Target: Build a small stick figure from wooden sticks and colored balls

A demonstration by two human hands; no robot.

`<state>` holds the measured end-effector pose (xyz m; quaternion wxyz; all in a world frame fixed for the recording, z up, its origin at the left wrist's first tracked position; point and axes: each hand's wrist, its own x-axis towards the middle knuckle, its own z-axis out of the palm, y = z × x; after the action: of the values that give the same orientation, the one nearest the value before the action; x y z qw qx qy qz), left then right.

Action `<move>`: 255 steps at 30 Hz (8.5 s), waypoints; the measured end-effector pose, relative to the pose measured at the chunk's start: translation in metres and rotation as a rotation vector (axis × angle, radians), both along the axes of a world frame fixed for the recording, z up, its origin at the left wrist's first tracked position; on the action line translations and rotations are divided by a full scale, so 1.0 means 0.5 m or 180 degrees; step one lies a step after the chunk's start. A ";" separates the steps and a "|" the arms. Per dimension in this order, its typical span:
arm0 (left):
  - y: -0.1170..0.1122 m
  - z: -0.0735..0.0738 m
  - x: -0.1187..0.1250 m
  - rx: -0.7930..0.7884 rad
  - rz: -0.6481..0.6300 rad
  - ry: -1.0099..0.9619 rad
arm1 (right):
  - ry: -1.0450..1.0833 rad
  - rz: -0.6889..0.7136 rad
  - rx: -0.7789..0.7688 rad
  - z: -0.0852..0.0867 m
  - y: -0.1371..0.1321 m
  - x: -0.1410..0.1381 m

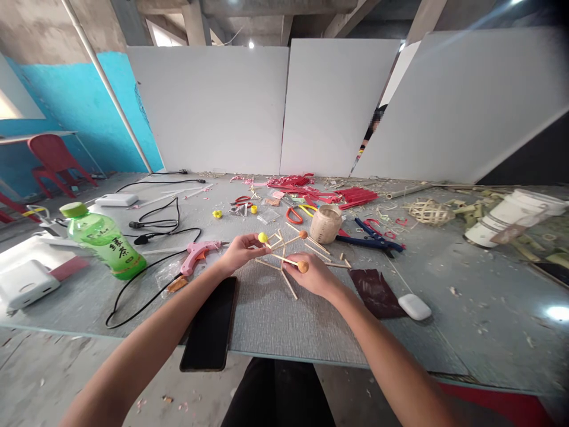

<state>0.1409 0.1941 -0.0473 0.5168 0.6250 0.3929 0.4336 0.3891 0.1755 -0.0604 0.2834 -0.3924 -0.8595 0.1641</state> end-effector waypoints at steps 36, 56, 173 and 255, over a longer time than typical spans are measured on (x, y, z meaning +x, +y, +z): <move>0.004 -0.012 0.000 0.0044 -0.0099 0.0095 | 0.0056 -0.0045 -0.0105 -0.012 0.006 0.001; 0.020 -0.041 -0.002 0.0287 -0.0152 0.0585 | -0.0051 -0.0151 -0.0035 -0.016 0.004 -0.002; -0.012 -0.001 0.008 0.1475 0.0580 0.1442 | 0.1014 -0.0391 -0.0205 0.004 -0.014 -0.027; -0.008 -0.045 0.034 0.1132 0.0544 0.1665 | 0.1733 -0.0940 0.1144 0.080 0.060 0.025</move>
<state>0.1579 0.1901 -0.0697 0.2428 0.7605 0.4814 0.3620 0.4015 0.2057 -0.0206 0.5872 -0.3982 -0.7016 0.0661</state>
